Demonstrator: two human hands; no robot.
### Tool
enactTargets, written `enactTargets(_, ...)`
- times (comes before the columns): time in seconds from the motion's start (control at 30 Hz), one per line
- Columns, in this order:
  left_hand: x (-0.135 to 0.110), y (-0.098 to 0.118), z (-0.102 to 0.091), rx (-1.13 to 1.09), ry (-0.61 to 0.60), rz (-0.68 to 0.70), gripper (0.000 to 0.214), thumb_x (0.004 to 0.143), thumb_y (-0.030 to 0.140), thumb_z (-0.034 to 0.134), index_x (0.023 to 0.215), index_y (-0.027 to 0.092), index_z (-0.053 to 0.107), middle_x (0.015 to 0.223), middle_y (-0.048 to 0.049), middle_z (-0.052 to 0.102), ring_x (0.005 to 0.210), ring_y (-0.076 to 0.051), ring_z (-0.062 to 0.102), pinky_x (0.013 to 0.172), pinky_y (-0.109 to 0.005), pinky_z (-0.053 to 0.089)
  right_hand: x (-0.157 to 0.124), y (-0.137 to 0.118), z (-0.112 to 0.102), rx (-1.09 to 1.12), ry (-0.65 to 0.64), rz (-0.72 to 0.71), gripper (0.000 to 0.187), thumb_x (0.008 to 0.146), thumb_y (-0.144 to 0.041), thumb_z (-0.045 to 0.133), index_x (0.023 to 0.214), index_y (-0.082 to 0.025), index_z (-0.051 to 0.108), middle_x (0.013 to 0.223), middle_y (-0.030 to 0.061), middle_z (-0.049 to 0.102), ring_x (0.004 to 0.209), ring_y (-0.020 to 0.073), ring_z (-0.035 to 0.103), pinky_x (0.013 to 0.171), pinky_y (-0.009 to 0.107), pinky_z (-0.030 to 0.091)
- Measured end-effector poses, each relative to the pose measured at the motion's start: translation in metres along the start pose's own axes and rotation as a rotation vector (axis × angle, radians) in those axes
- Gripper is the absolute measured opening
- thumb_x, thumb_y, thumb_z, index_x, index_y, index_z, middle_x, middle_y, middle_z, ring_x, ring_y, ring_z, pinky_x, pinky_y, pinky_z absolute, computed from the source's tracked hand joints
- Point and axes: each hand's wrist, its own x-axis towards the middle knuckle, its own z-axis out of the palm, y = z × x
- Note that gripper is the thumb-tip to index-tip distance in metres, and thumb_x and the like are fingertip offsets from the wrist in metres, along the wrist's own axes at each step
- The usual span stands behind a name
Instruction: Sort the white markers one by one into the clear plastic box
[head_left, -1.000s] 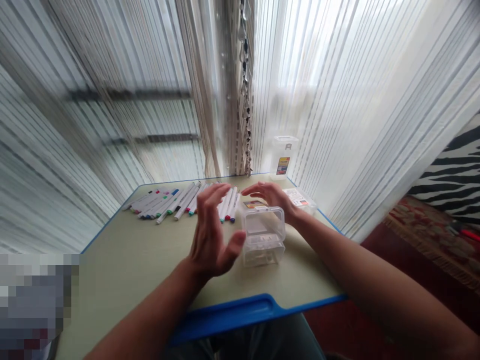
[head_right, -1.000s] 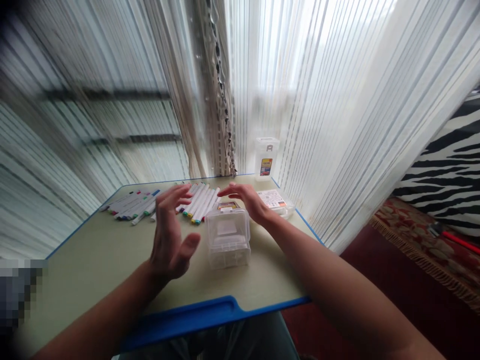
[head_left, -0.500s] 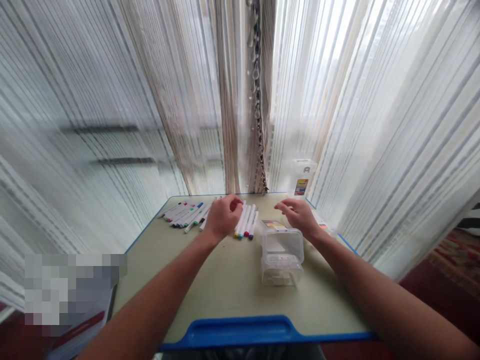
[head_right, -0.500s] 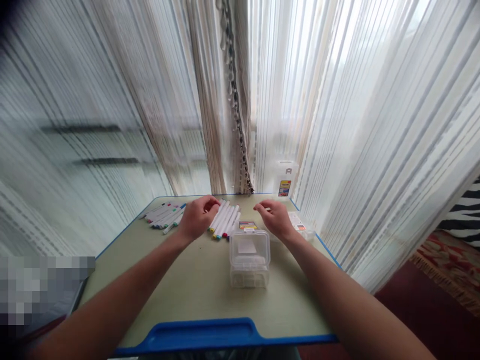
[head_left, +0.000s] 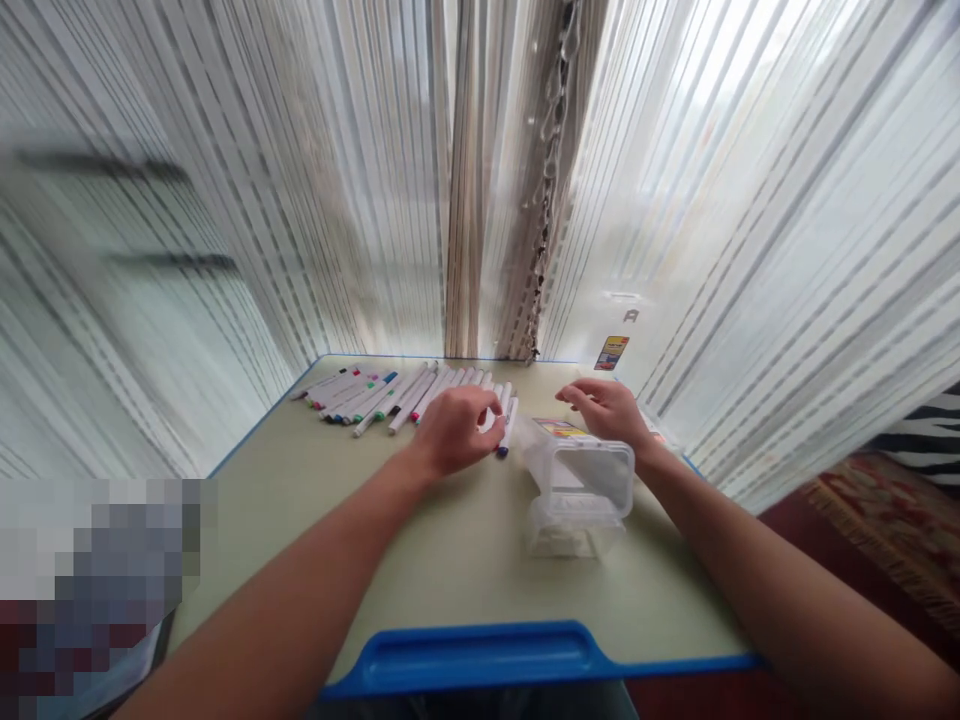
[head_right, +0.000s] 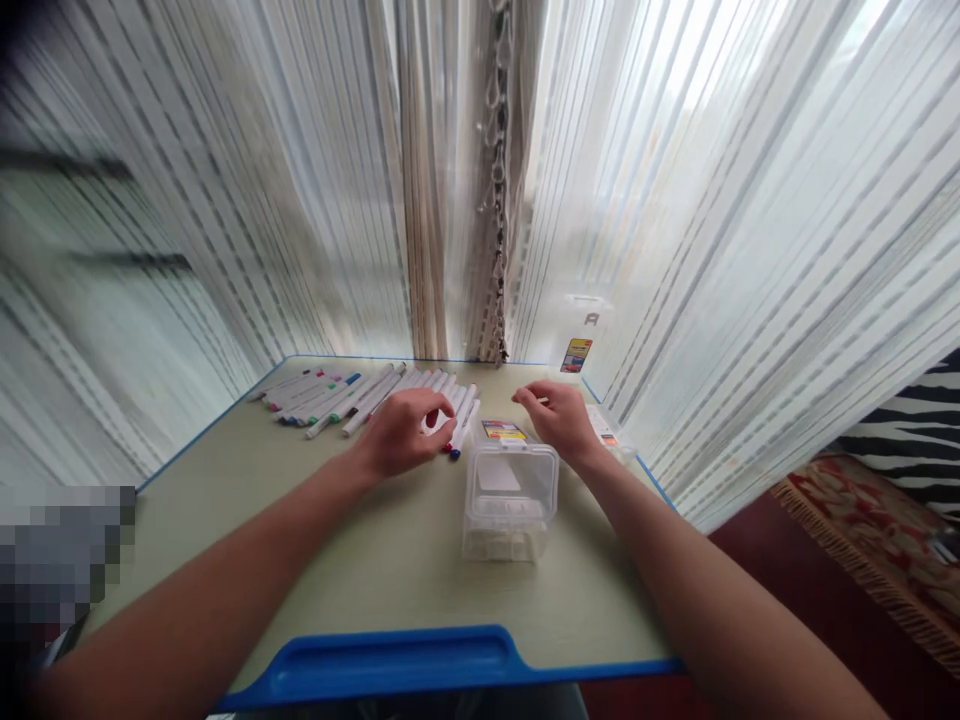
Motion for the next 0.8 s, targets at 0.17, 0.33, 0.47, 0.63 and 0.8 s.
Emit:
enactTargets(0.17, 0.0, 0.002, 0.001, 0.005, -0.061, 0.124, 0.013, 0.082, 0.029, 0.065, 0.085, 0.018, 0.069, 0.072, -0.0016, 0.062, 0.069, -0.017, 0.057, 0.069, -0.031, 0.041, 0.0, 0.002, -0.001, -0.007, -0.011, -0.002, 0.033, 0.083, -0.04, 0.054, 0.077, -0.017, 0.076, 0.08, 0.0105, 0.078, 0.074, 0.0239, 0.071, 0.068, 0.034, 0.054)
enactTargets(0.33, -0.002, 0.007, 0.001, 0.078, -0.162, 0.159, 0.022, 0.079, 0.037, 0.069, 0.091, 0.018, 0.071, 0.08, -0.0043, 0.065, 0.078, -0.021, 0.06, 0.073, -0.033, 0.043, -0.002, -0.003, -0.001, -0.041, 0.008, -0.009, 0.034, 0.083, -0.04, 0.054, 0.075, -0.016, 0.077, 0.076, 0.0096, 0.077, 0.067, 0.0216, 0.069, 0.065, 0.032, 0.052)
enactTargets(0.47, -0.002, 0.011, 0.0, 0.146, -0.207, 0.132, 0.026, 0.079, 0.039, 0.07, 0.094, 0.018, 0.071, 0.086, -0.0062, 0.067, 0.082, -0.023, 0.062, 0.076, -0.034, 0.044, -0.003, -0.005, 0.0, -0.025, 0.01, -0.008, 0.031, 0.083, -0.038, 0.054, 0.074, -0.018, 0.077, 0.077, 0.009, 0.078, 0.071, 0.0221, 0.071, 0.067, 0.032, 0.053)
enactTargets(0.63, -0.002, 0.014, 0.001, 0.225, -0.226, 0.073, 0.029, 0.08, 0.045, 0.069, 0.09, 0.017, 0.07, 0.088, -0.0091, 0.067, 0.085, -0.026, 0.063, 0.078, -0.037, 0.046, -0.002, -0.006, 0.0, -0.056, 0.017, -0.005, 0.028, 0.082, -0.036, 0.056, 0.072, -0.02, 0.077, 0.076, 0.0077, 0.078, 0.071, 0.022, 0.071, 0.069, 0.033, 0.053)
enactTargets(0.8, -0.001, 0.015, 0.004, 0.291, -0.215, 0.036, 0.03, 0.081, 0.046, 0.066, 0.087, 0.018, 0.069, 0.087, -0.0105, 0.066, 0.087, -0.028, 0.062, 0.079, -0.039, 0.046, -0.003, -0.01, -0.001, -0.037, 0.015, -0.03, 0.029, 0.082, -0.034, 0.056, 0.069, -0.019, 0.077, 0.074, 0.0069, 0.078, 0.069, 0.0204, 0.07, 0.066, 0.03, 0.052)
